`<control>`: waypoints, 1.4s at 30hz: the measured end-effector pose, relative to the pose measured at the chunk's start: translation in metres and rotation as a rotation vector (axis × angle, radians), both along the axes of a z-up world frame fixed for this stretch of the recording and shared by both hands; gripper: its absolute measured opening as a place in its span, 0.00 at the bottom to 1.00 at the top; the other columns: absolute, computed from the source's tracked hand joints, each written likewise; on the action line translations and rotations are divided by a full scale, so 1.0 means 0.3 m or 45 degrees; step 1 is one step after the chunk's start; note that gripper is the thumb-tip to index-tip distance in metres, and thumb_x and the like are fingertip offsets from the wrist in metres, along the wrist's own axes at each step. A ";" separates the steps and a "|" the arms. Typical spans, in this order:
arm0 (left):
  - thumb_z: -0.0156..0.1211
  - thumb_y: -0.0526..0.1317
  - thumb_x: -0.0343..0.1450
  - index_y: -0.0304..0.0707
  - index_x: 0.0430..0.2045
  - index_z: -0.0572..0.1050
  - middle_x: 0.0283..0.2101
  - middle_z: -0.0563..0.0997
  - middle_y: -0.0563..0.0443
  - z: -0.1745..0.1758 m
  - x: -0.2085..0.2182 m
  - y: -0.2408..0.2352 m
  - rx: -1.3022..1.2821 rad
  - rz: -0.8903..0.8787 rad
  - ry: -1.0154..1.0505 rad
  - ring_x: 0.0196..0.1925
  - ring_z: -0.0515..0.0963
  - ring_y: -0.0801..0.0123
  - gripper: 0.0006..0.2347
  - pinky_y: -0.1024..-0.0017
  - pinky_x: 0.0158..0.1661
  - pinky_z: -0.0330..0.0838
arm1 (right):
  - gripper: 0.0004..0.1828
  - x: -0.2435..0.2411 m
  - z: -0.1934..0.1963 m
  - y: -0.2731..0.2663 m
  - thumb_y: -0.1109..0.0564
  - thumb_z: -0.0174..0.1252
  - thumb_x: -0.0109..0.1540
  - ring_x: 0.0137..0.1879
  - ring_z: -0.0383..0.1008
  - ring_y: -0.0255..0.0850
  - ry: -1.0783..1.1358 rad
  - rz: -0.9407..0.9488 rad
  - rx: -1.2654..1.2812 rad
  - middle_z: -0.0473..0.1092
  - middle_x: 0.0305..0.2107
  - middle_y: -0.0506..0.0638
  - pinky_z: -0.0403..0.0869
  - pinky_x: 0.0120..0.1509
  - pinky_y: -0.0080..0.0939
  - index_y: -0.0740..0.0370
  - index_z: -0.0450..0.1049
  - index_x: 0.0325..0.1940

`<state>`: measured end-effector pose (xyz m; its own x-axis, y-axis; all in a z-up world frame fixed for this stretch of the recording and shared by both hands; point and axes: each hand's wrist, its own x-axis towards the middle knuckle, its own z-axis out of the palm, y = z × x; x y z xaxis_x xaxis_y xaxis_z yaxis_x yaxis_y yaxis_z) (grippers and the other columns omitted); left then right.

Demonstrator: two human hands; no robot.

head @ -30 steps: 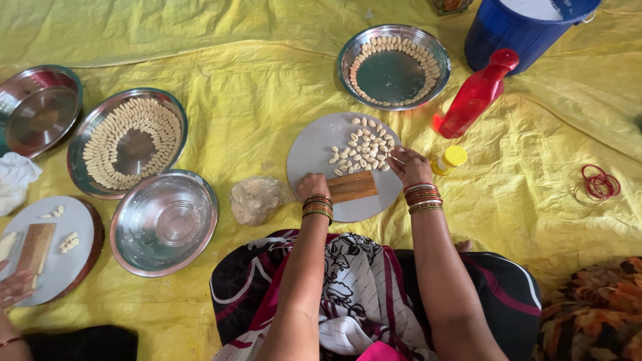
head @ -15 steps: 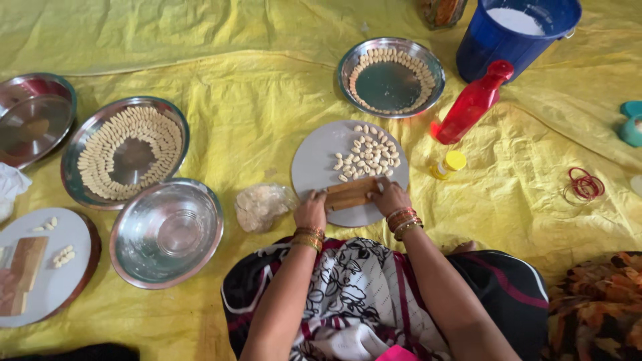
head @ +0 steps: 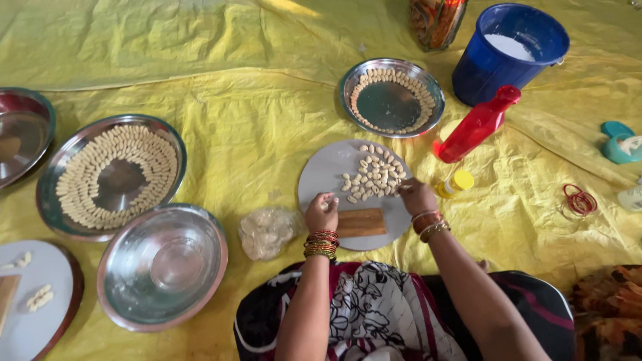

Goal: The person sits on a yellow tarp and uses a wooden ridged tool to press small dough balls into a textured shape. They then arrange the shaped pieces in a circular pattern on a metal tray.

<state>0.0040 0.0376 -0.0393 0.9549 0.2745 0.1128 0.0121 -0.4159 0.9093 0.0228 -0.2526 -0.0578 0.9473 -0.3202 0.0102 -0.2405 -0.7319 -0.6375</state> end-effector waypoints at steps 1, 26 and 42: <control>0.68 0.39 0.67 0.43 0.38 0.82 0.41 0.86 0.49 -0.014 0.019 -0.005 -0.073 0.026 0.042 0.40 0.86 0.63 0.08 0.67 0.43 0.78 | 0.13 0.059 -0.016 -0.027 0.46 0.64 0.61 0.42 0.83 0.48 -0.055 -0.043 0.026 0.81 0.37 0.54 0.80 0.48 0.48 0.49 0.82 0.47; 0.47 0.56 0.74 0.53 0.69 0.56 0.76 0.52 0.40 0.063 0.098 -0.032 0.615 -0.079 0.355 0.78 0.48 0.48 0.27 0.34 0.64 0.31 | 0.10 0.655 0.046 -0.002 0.67 0.59 0.59 0.44 0.82 0.50 -0.579 -0.482 1.724 0.76 0.38 0.58 0.82 0.51 0.54 0.73 0.72 0.44; 0.72 0.43 0.62 0.34 0.48 0.70 0.40 0.75 0.49 0.053 0.129 0.147 -1.661 -0.002 -0.035 0.39 0.80 0.64 0.24 0.65 0.36 0.78 | 0.09 0.118 0.363 0.263 0.61 0.53 0.65 0.43 0.82 0.44 -0.043 0.203 1.551 0.78 0.39 0.58 0.83 0.52 0.45 0.70 0.74 0.45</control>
<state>0.0426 0.0817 -0.0234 0.9569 0.1950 -0.2152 -0.0124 0.7678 0.6406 0.0581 -0.1737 0.0512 0.9817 -0.0182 -0.1895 -0.1733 0.3262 -0.9293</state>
